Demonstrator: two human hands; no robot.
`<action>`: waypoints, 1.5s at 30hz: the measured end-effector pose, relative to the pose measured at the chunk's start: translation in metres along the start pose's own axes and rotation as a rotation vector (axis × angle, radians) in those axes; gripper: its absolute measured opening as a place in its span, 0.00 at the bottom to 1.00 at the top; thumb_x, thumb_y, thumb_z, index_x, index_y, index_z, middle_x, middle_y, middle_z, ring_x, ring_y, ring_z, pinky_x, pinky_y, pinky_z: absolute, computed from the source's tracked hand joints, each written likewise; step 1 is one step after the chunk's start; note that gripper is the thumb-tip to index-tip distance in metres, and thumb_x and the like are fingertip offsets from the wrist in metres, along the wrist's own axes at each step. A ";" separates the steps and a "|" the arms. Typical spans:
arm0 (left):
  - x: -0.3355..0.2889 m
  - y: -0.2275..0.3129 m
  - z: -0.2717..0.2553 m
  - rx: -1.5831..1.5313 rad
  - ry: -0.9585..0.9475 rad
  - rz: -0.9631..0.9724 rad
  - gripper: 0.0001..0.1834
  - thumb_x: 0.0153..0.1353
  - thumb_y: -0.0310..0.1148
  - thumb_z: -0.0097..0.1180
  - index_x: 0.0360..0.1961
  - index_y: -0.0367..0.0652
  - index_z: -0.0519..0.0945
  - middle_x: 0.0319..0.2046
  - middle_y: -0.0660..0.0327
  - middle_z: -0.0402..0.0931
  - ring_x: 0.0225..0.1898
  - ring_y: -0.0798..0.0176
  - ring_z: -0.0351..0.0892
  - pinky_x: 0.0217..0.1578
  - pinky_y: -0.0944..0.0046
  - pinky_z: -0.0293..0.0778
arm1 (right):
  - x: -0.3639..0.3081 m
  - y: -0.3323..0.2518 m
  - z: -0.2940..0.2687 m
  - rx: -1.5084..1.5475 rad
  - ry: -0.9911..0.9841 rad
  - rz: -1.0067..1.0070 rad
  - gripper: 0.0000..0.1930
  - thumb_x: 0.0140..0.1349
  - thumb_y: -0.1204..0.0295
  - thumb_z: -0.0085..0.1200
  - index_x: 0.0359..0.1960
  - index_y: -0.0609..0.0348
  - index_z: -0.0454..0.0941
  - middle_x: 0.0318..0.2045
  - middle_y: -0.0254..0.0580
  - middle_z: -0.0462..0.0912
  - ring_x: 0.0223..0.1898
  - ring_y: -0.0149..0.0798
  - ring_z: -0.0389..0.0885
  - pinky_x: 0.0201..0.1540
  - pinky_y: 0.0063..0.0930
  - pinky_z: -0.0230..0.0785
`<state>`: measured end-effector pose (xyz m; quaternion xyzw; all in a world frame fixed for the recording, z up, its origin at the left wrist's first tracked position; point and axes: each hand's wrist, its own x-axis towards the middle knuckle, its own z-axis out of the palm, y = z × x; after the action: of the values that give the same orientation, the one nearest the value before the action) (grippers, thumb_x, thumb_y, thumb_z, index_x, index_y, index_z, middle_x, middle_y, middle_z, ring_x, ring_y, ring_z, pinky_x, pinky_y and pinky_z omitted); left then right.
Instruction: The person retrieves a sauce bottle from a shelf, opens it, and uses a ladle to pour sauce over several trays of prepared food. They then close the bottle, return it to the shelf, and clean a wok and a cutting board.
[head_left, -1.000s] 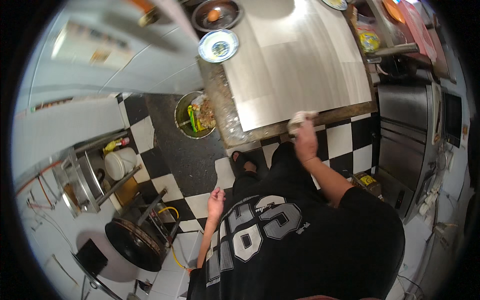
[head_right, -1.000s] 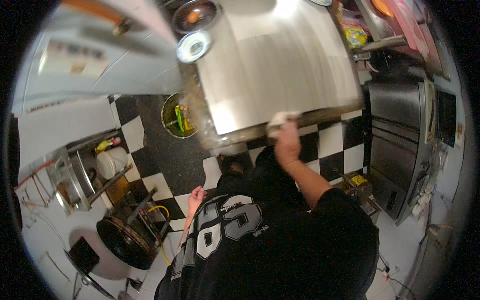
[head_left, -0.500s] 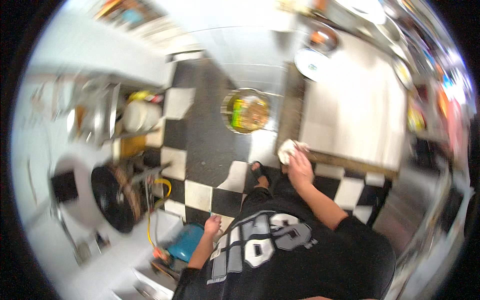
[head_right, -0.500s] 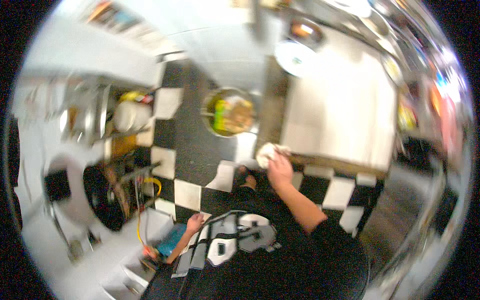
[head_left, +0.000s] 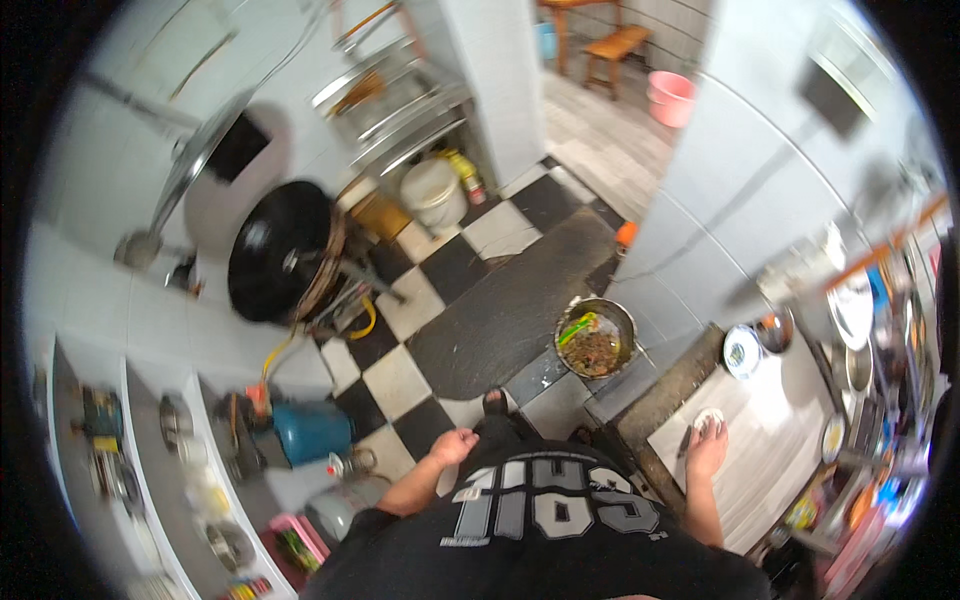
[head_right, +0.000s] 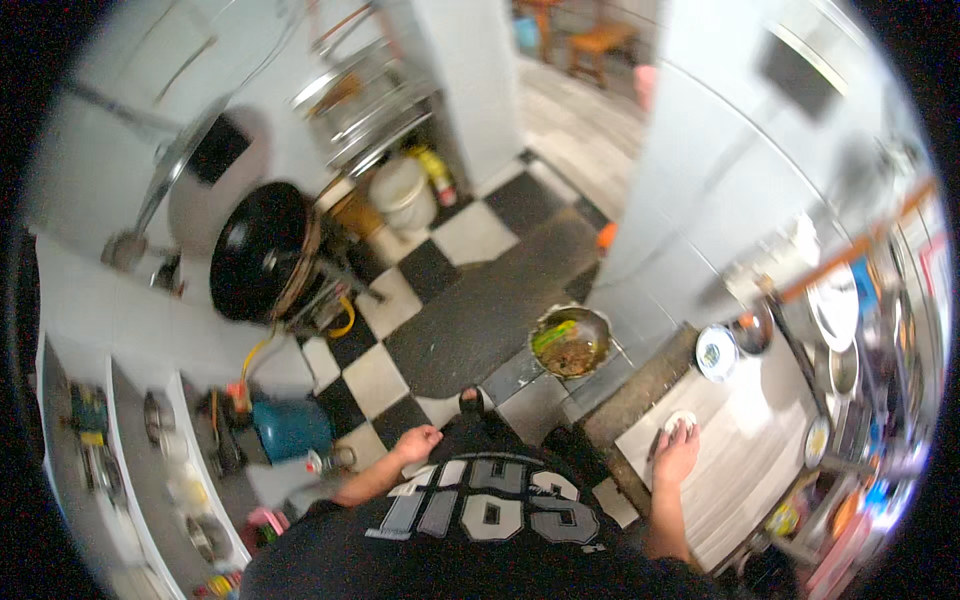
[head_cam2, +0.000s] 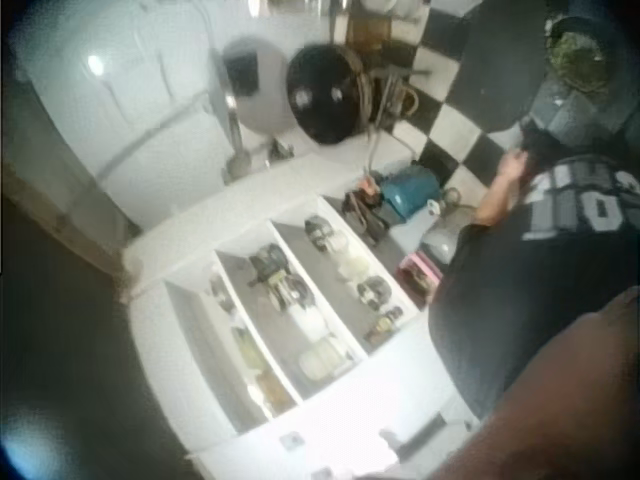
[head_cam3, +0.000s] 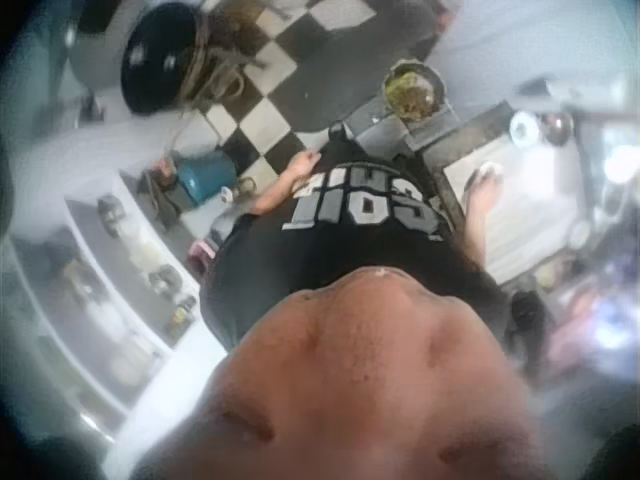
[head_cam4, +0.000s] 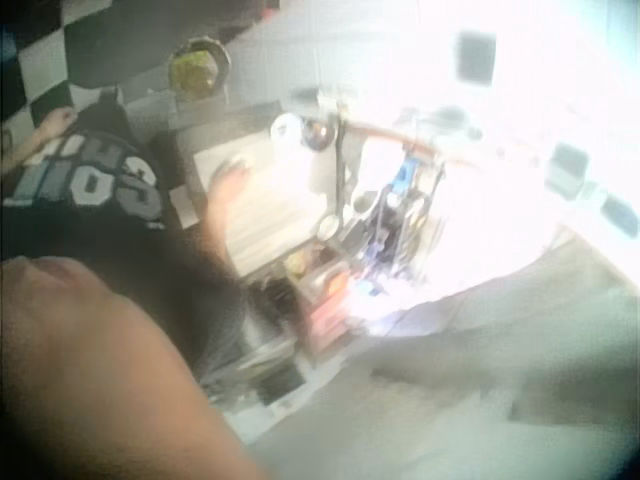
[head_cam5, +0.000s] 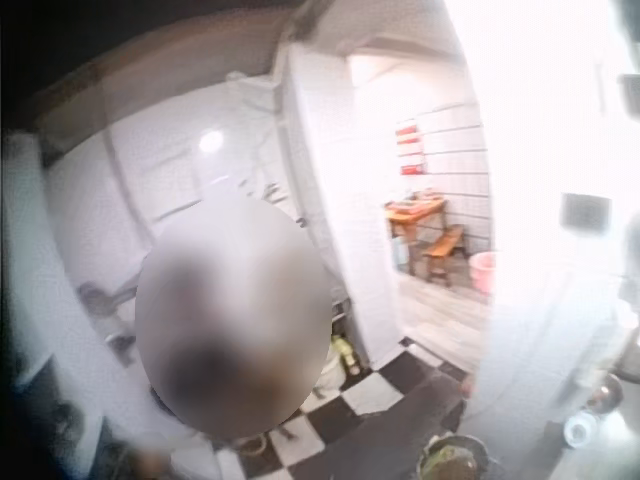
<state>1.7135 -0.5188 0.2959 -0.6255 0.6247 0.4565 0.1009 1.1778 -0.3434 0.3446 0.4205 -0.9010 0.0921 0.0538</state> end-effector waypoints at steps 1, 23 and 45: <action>0.002 -0.021 -0.001 -0.012 -0.030 -0.071 0.26 0.66 0.54 0.51 0.48 0.43 0.84 0.45 0.47 0.83 0.49 0.44 0.82 0.51 0.50 0.76 | 0.004 -0.014 0.002 0.017 0.101 -0.100 0.22 0.62 0.68 0.59 0.58 0.56 0.76 0.56 0.51 0.76 0.57 0.53 0.75 0.60 0.45 0.68; 0.109 -0.156 -0.204 -0.644 0.358 -0.517 0.26 0.68 0.53 0.45 0.47 0.41 0.83 0.47 0.45 0.81 0.52 0.40 0.79 0.53 0.46 0.73 | 0.207 -0.604 0.113 0.382 -0.820 -1.020 0.17 0.67 0.61 0.55 0.53 0.54 0.81 0.43 0.50 0.85 0.46 0.53 0.84 0.48 0.41 0.76; 0.004 -0.160 0.030 -0.623 0.438 -0.751 0.11 0.59 0.29 0.48 0.40 0.39 0.80 0.42 0.43 0.82 0.49 0.39 0.81 0.49 0.44 0.78 | 0.070 -1.088 0.143 -0.341 -0.611 -1.266 0.32 0.69 0.59 0.49 0.72 0.55 0.55 0.55 0.57 0.80 0.54 0.58 0.81 0.53 0.52 0.74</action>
<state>1.8387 -0.4684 0.2055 -0.8869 0.1994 0.4114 -0.0660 1.9658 -1.1109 0.3487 0.8545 -0.4614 -0.2200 -0.0927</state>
